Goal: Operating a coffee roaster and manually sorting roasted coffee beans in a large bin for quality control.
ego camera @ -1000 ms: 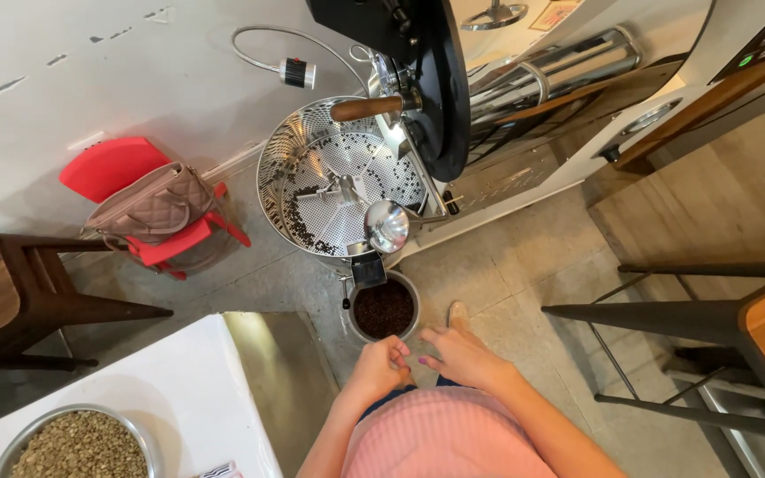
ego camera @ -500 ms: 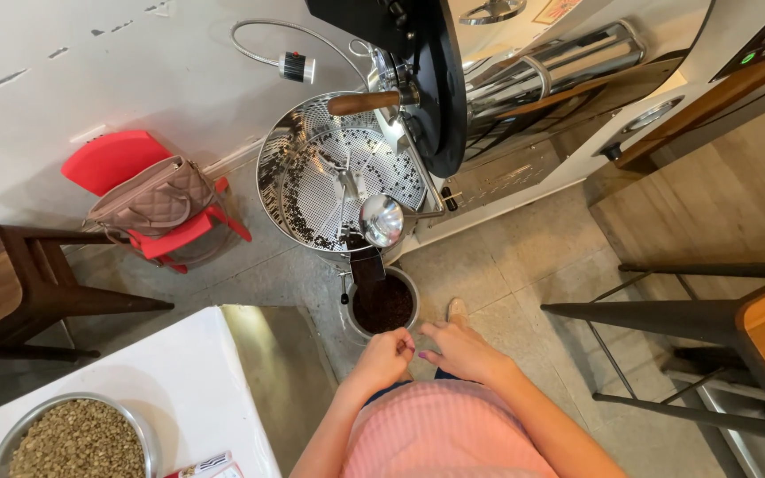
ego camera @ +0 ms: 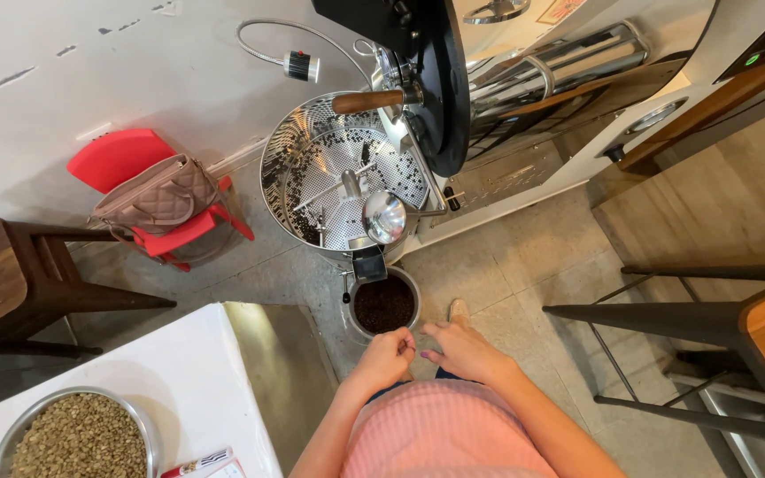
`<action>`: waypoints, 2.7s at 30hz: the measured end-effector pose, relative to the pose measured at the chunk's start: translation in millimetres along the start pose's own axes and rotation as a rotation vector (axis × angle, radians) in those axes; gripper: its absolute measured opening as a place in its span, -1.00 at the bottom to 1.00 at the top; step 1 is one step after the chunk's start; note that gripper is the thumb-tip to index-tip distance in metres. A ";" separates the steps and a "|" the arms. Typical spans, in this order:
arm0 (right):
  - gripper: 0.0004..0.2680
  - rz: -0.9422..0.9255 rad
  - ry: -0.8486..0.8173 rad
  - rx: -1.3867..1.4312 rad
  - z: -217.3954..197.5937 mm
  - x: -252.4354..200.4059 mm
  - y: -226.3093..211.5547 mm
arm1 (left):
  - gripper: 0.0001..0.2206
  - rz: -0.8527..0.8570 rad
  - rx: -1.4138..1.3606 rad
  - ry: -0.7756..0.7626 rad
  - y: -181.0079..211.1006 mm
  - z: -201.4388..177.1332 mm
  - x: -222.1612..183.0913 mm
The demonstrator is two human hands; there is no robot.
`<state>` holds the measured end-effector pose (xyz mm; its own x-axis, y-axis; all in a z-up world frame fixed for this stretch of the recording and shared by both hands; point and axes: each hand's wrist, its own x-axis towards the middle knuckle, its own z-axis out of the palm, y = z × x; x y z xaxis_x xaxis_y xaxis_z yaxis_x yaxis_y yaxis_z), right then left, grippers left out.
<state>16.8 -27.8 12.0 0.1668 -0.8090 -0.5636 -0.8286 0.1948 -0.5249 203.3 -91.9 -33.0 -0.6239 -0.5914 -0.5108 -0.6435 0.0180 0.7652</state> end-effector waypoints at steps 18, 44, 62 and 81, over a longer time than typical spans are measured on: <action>-0.76 0.005 0.010 -0.029 11.9 2.2 5.3 | -0.91 -0.029 -0.010 -0.050 2.4 -3.5 -9.1; -0.73 -0.015 0.034 -0.078 17.5 10.5 8.1 | -0.90 0.029 0.008 -0.022 -15.4 -0.1 -4.0; -0.71 -0.040 0.049 -0.095 25.5 14.9 16.6 | -0.90 -0.016 -0.011 -0.063 1.0 -7.3 -11.5; -0.77 -0.200 -0.207 -0.196 -24.3 27.8 -11.8 | -0.82 -0.152 -0.216 0.370 -56.7 39.8 -20.8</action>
<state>18.2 -66.0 18.0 0.4243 -0.6865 -0.5905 -0.8523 -0.0825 -0.5165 235.2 -48.5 -81.4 -0.3043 -0.8232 -0.4794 -0.5838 -0.2365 0.7767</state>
